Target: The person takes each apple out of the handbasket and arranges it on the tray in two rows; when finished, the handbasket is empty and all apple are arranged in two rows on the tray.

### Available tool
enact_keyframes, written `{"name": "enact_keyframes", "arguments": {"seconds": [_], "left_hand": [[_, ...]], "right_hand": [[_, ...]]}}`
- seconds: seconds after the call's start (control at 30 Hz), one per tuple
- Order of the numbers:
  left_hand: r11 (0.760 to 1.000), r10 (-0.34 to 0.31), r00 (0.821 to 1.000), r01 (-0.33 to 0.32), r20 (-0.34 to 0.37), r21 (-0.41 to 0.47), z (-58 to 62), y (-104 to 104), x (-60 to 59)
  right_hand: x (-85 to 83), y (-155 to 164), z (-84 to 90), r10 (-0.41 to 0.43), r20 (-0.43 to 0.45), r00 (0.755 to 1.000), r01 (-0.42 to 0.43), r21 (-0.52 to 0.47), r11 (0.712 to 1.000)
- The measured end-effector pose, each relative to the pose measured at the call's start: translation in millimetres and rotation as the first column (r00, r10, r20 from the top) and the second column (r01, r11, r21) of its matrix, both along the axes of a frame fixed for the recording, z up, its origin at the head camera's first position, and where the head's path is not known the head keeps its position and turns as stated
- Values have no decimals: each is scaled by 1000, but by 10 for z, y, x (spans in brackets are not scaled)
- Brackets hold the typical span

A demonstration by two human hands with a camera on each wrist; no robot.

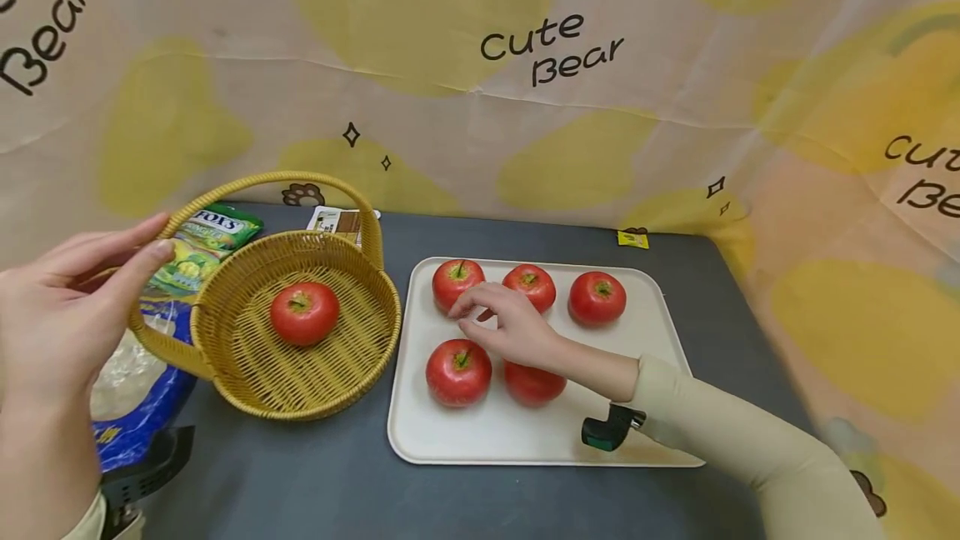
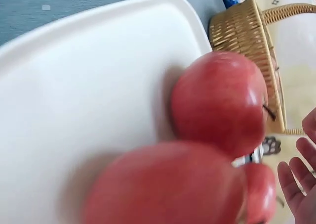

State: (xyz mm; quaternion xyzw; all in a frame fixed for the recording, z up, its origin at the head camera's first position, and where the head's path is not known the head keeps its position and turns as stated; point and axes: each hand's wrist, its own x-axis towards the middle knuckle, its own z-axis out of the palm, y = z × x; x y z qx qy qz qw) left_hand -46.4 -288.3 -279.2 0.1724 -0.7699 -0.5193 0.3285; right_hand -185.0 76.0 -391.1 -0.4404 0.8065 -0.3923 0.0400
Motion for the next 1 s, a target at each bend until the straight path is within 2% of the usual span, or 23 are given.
{"name": "enact_keyframes", "arguments": {"seconds": [0.2, 0.37, 0.53, 0.7, 0.9, 1.0], "left_hand": [[991, -40, 994, 26, -102, -132, -14, -11, -17], [979, -70, 989, 43, -130, -198, -28, -14, -20], [978, -107, 980, 74, -165, -196, -50, -44, -4], [978, -100, 981, 67, -164, -197, -55, -42, 3], [977, -93, 984, 60, -155, -204, -51, -40, -3], [977, -98, 982, 65, -159, -201, -49, -40, -8]], "right_hand": [[-71, -429, 26, 59, -2, 998, -59, 24, 998], [-102, -779, 56, 110, 24, 994, -110, 19, 994], [-139, -1136, 116, 132, 45, 990, -134, 41, 990], [-183, -1475, 146, 155, 42, 987, -159, 127, 979], [-223, -1815, 115, 184, 29, 983, -185, 267, 946], [-240, -1961, 69, 199, 62, 978, -209, 326, 922]]}}
